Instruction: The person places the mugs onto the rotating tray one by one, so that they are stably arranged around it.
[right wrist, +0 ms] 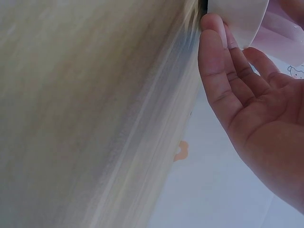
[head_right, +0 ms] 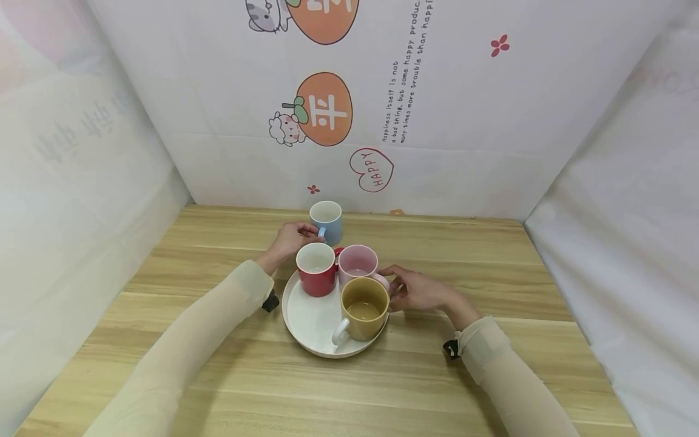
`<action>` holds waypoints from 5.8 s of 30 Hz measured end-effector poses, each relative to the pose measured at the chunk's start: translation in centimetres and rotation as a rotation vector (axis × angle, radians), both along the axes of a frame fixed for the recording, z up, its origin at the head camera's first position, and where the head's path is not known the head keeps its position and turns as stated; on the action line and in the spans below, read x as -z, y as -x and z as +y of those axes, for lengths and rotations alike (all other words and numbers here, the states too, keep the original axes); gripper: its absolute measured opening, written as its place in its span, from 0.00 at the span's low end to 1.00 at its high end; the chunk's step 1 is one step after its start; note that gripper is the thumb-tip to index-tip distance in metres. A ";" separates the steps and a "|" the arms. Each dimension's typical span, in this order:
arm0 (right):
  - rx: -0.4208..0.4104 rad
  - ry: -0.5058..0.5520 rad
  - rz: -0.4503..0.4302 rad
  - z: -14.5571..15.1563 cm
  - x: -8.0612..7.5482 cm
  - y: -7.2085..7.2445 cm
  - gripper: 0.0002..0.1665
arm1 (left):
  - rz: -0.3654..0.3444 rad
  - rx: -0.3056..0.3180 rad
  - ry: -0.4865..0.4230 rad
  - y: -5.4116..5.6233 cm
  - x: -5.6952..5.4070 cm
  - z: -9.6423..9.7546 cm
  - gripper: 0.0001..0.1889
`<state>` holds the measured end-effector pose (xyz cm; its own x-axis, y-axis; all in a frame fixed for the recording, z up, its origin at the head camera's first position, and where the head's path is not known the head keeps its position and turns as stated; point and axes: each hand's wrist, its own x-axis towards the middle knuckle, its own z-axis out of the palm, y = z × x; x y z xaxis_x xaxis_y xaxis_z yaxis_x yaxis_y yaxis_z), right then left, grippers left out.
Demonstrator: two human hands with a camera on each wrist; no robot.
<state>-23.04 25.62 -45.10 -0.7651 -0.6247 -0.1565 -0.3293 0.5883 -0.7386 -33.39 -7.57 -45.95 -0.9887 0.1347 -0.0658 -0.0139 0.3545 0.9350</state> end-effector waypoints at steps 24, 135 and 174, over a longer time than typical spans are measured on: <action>-0.011 0.012 0.024 0.1 0.4 0.2 0.42 | 0.116 -0.004 0.139 0.4 -0.1 -2.1 0.16; 0.011 -0.014 0.002 0.3 0.3 0.2 0.43 | 0.203 -0.165 0.257 1.1 0.9 -3.7 0.17; -0.002 0.019 -0.013 0.4 0.3 0.1 0.44 | 0.165 -0.190 0.095 -2.4 -1.5 -7.4 0.16</action>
